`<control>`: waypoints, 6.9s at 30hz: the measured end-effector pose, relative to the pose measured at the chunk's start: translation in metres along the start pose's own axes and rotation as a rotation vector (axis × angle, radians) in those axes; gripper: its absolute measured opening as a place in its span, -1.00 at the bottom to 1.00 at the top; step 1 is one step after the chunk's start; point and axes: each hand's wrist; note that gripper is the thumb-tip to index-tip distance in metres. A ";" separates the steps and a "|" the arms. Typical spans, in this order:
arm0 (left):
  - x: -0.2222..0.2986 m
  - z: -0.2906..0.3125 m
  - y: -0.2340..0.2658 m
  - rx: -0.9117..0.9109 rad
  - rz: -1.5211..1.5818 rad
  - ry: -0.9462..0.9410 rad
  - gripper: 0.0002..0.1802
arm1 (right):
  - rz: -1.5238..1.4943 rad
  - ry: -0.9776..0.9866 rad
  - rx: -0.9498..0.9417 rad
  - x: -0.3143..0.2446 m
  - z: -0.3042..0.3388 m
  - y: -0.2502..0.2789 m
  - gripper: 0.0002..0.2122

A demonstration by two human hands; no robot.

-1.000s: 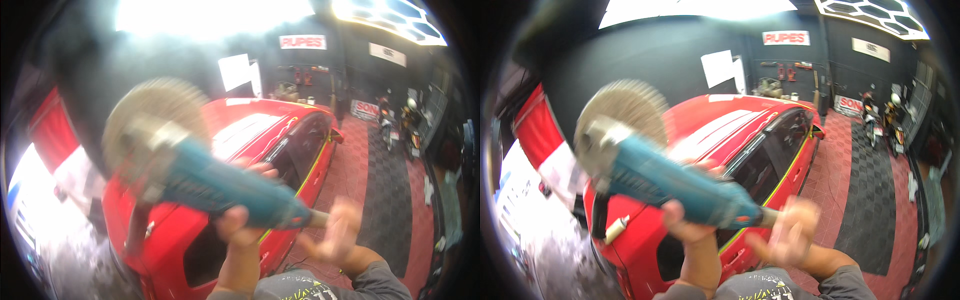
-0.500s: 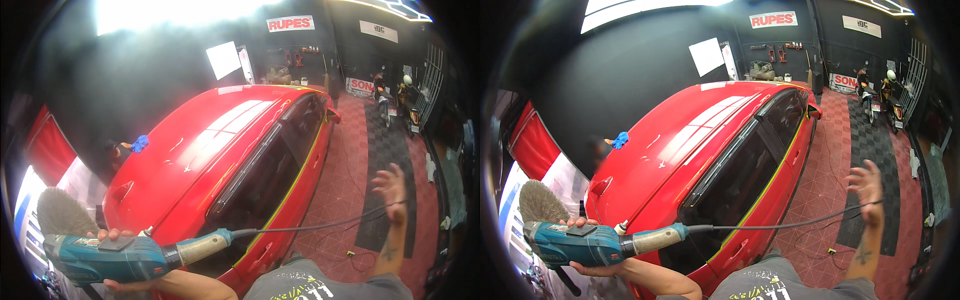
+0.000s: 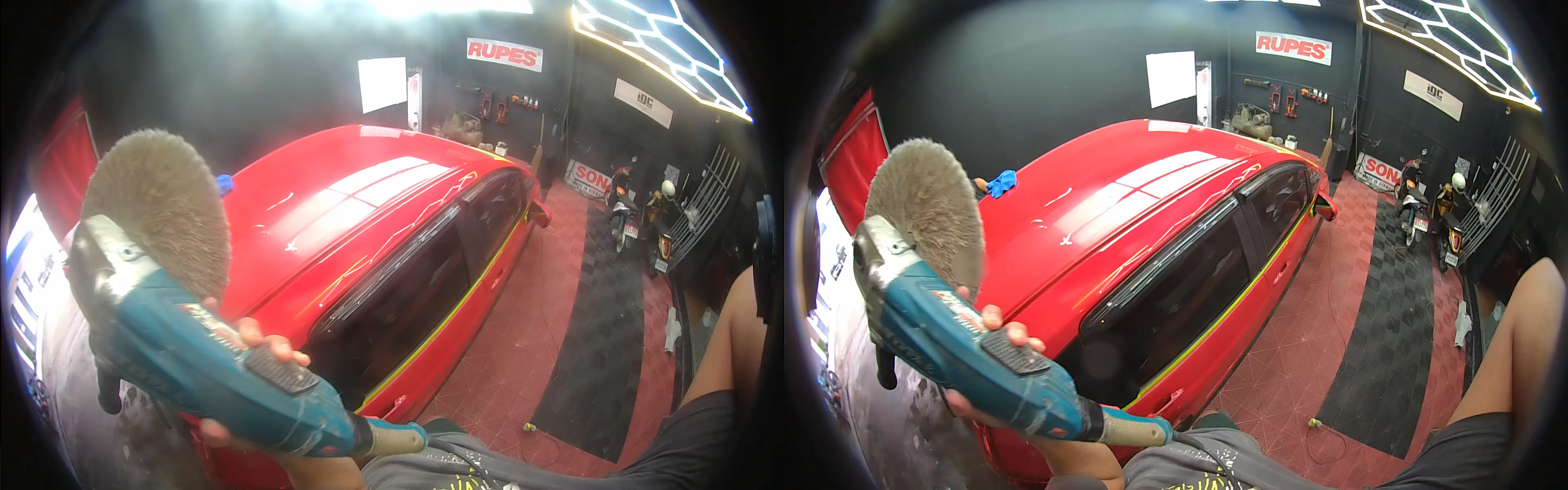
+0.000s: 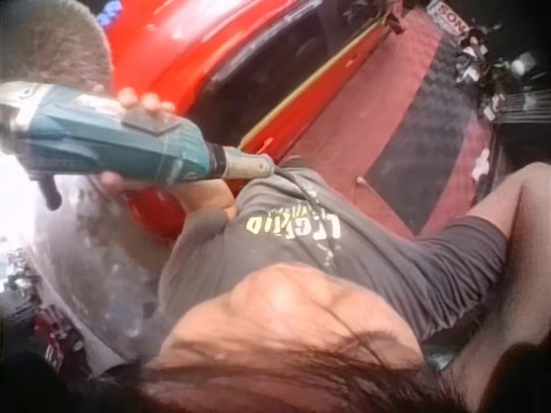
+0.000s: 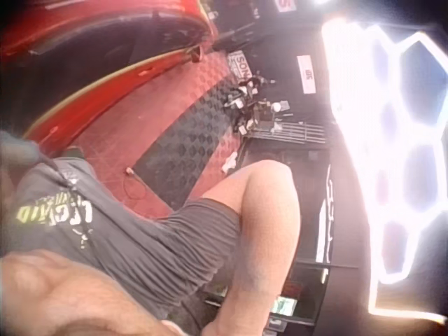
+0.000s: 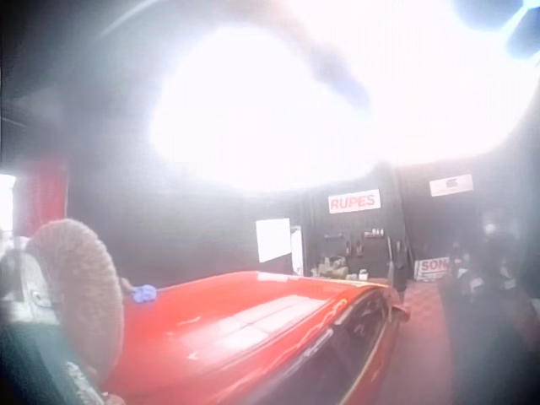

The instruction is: The person uses a rotary polisher to buff the roof of a red car. They apply a liquid compound from a bottle onto the surface and spread it with the machine, moving in circular and linear patterns across the roof panel.

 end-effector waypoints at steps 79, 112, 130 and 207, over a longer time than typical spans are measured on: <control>-0.287 -0.144 0.312 0.739 0.034 0.280 -0.49 | -0.632 0.132 -1.526 -0.330 0.240 -0.481 -0.38; 0.011 0.053 0.346 0.579 -2.308 0.478 -0.66 | -0.627 0.329 -1.621 -0.386 0.261 -0.496 -0.18; 0.002 0.000 0.349 0.733 -2.410 0.686 -0.43 | -0.417 -0.064 -1.590 -0.308 0.219 -0.569 -0.25; 0.009 -0.003 0.351 0.803 -2.331 0.842 -0.48 | -0.624 -0.047 -1.851 -0.437 0.236 -0.636 -0.45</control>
Point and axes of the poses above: each hand's wrist, its own z-axis away from the middle knuckle, its own y-axis out of the back of the hand, x = y × z, and after that the axes turned 3 degrees about -x, right-handed
